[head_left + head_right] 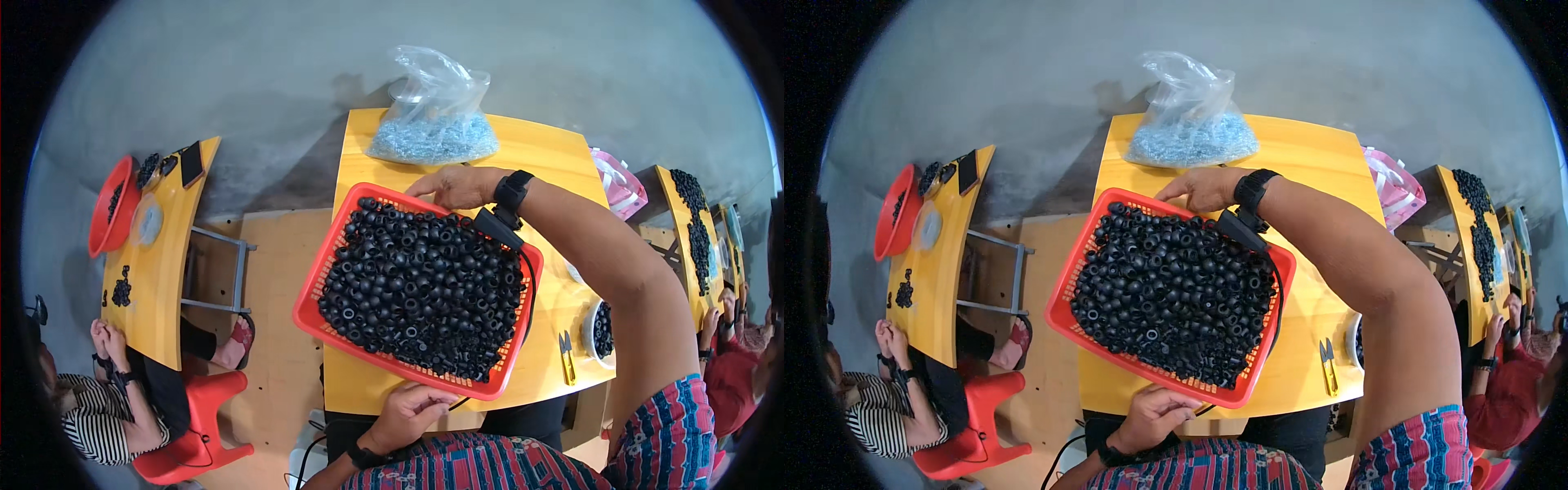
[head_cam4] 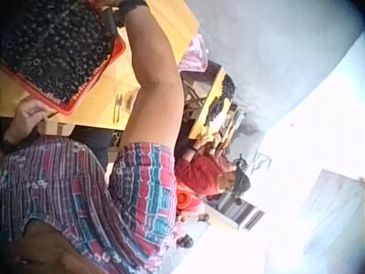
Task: Manually assembling small plastic components by inserting pins or connectors into black circular parts.
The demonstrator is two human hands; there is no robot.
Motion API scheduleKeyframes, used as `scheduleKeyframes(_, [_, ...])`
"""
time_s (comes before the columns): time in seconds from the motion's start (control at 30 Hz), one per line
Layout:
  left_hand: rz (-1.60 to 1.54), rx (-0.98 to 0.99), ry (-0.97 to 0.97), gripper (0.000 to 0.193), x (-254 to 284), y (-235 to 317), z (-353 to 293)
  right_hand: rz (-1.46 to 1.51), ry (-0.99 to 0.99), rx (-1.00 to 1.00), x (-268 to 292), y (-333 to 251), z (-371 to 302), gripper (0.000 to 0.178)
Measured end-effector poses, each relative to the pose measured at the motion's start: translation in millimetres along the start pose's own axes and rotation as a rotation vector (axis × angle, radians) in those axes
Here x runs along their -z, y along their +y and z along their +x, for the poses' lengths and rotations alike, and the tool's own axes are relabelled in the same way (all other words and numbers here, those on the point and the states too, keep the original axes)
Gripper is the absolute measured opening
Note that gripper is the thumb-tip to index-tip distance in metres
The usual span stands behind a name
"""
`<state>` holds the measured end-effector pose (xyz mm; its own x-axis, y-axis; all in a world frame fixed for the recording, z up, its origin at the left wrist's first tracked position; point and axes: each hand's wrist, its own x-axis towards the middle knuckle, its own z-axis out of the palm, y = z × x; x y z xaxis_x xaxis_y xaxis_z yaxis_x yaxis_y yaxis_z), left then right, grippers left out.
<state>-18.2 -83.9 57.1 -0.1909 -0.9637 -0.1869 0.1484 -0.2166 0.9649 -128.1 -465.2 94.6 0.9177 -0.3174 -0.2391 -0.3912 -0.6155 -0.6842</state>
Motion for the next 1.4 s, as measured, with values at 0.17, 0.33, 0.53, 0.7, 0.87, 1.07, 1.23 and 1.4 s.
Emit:
scheduleKeyframes(0.17, [0.039, -0.020, -0.034, 0.016, 4.4, 2.3, -1.2, 0.425, -0.239, -0.129, -15.0, 12.8, 13.9, 0.050])
scheduleKeyframes(0.33, [0.016, -0.007, -0.044, 0.017, 5.4, 0.8, -0.7, 0.662, -0.328, -0.306, -18.5, 19.7, 13.2, 0.046])
scheduleKeyframes(0.53, [0.015, -0.015, -0.042, 0.017, 5.4, 2.2, -0.4, 0.706, -0.290, -0.344, -17.3, 13.7, 6.7, 0.043])
scheduleKeyframes(0.7, [-0.017, 0.006, -0.045, 0.017, 5.1, 3.1, -1.5, 0.862, -0.338, -0.356, -20.5, 21.6, 4.8, 0.033])
scheduleKeyframes(0.87, [0.057, -0.018, -0.065, 0.015, 7.3, -0.4, -0.7, 0.832, -0.275, -0.357, -23.6, 27.9, 2.6, 0.029])
scheduleKeyframes(1.07, [-0.032, -0.012, -0.016, 0.014, 2.4, -7.4, -3.0, 0.693, 0.137, -0.330, -1.7, -8.7, -41.5, 0.032])
scheduleKeyframes(1.23, [-0.044, -0.015, -0.016, 0.015, -1.1, 0.3, -3.9, 0.647, 0.498, -0.271, 5.6, -58.8, -97.6, 0.033])
scheduleKeyframes(1.4, [0.021, -0.024, 0.009, 0.015, -2.2, -3.4, -4.3, 0.800, 0.406, -0.160, -24.6, -107.1, -125.2, 0.033])
